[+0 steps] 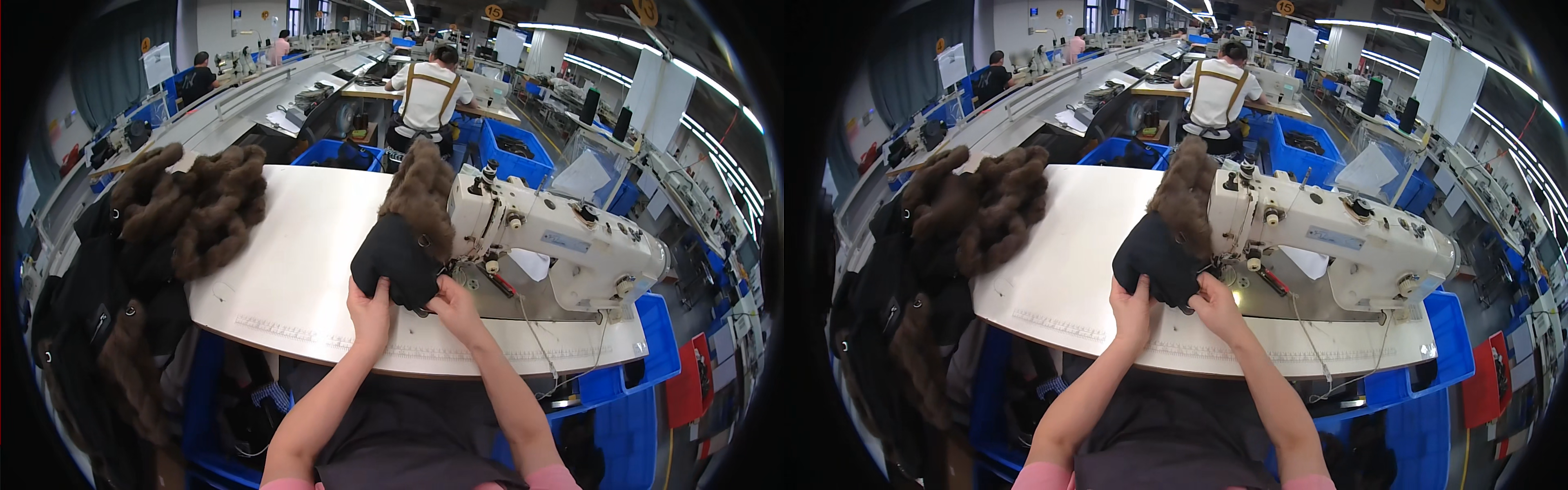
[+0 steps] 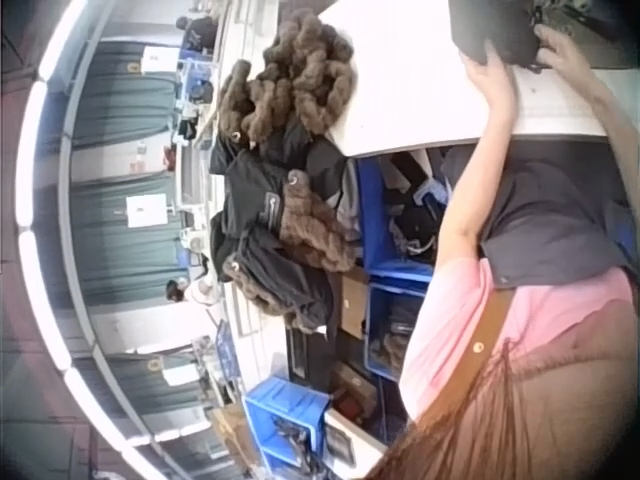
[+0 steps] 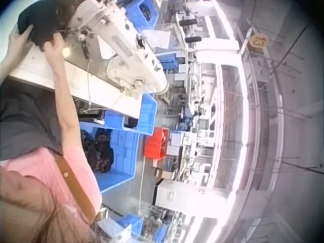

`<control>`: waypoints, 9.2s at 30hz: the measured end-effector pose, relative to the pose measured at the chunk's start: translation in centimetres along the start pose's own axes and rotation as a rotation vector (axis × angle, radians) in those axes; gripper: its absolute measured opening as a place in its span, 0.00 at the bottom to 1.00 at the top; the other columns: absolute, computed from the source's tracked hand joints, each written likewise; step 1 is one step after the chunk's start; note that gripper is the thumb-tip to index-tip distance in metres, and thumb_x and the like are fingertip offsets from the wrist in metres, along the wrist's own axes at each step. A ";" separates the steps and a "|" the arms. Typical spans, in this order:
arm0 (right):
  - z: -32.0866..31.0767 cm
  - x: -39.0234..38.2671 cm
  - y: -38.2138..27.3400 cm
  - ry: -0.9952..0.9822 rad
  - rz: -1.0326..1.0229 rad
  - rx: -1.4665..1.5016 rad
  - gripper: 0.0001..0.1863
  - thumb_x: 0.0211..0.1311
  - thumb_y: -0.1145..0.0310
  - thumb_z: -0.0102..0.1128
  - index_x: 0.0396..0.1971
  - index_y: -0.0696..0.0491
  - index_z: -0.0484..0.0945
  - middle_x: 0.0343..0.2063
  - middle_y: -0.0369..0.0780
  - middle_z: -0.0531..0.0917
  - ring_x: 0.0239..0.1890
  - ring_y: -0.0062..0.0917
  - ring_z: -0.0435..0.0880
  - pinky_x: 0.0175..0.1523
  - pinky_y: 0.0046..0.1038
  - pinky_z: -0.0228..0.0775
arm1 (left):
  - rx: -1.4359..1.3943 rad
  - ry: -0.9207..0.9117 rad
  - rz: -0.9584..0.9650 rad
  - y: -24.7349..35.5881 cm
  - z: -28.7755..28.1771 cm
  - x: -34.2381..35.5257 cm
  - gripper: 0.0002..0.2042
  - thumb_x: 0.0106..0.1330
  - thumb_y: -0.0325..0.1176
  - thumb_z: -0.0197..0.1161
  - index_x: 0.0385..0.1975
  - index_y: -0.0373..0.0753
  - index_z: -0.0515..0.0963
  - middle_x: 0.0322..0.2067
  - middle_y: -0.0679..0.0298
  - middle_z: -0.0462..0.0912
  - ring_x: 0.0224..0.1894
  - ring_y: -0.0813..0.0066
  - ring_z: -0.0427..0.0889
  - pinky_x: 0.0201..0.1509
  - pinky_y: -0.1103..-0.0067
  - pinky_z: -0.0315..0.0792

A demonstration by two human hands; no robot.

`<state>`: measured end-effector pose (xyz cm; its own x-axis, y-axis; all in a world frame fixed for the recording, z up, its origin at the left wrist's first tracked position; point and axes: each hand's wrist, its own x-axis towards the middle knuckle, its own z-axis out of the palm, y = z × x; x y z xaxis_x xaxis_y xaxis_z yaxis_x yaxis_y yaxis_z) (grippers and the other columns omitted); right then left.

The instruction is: The recorder is using a heavy-duty industrial sewing machine to stitch fur-lined leather components together in a workshop setting.

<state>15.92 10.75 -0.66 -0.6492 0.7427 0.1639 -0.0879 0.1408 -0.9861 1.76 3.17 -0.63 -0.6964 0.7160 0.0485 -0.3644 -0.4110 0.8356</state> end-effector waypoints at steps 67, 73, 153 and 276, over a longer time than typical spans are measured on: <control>3.6 -2.1 -1.7 0.709 -0.514 -0.940 0.10 0.49 0.75 0.62 0.29 0.55 0.69 0.16 0.43 0.75 0.19 0.40 0.78 0.25 0.39 0.69 | 0.379 -0.094 0.256 -4.0 3.0 -2.1 0.23 0.55 0.28 0.71 0.48 0.30 0.69 0.36 0.54 0.82 0.41 0.74 0.81 0.45 0.78 0.74; 0.5 -2.1 -3.9 0.772 -0.340 -1.060 0.12 0.50 0.80 0.57 0.35 0.53 0.69 0.20 0.46 0.80 0.24 0.45 0.81 0.29 0.45 0.69 | 0.670 -0.309 0.240 -1.9 1.1 -7.2 0.14 0.59 0.30 0.69 0.34 0.34 0.68 0.24 0.58 0.78 0.26 0.71 0.79 0.31 0.76 0.72; 1.9 -5.4 -0.5 0.095 -0.081 -0.366 0.19 0.64 0.65 0.56 0.51 0.59 0.70 0.39 0.44 0.82 0.42 0.37 0.82 0.47 0.34 0.74 | 1.009 -0.329 0.694 1.5 -0.6 -1.8 0.17 0.61 0.20 0.63 0.51 0.32 0.76 0.31 0.54 0.85 0.31 0.70 0.85 0.37 0.79 0.77; -3.0 2.2 0.5 -0.067 -0.656 -1.563 0.15 0.48 0.71 0.59 0.37 0.59 0.74 0.33 0.41 0.75 0.23 0.26 0.83 0.20 0.25 0.76 | 1.651 -1.290 1.317 10.2 0.6 2.8 0.11 0.54 0.31 0.65 0.38 0.43 0.83 0.51 0.65 0.79 0.60 0.66 0.71 0.70 0.54 0.55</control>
<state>16.71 14.48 -0.68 -0.8414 0.2803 0.4621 0.4128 0.8851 0.2149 -3.52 1.30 8.35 0.6915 0.6660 0.2798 0.7200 -0.6034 -0.3428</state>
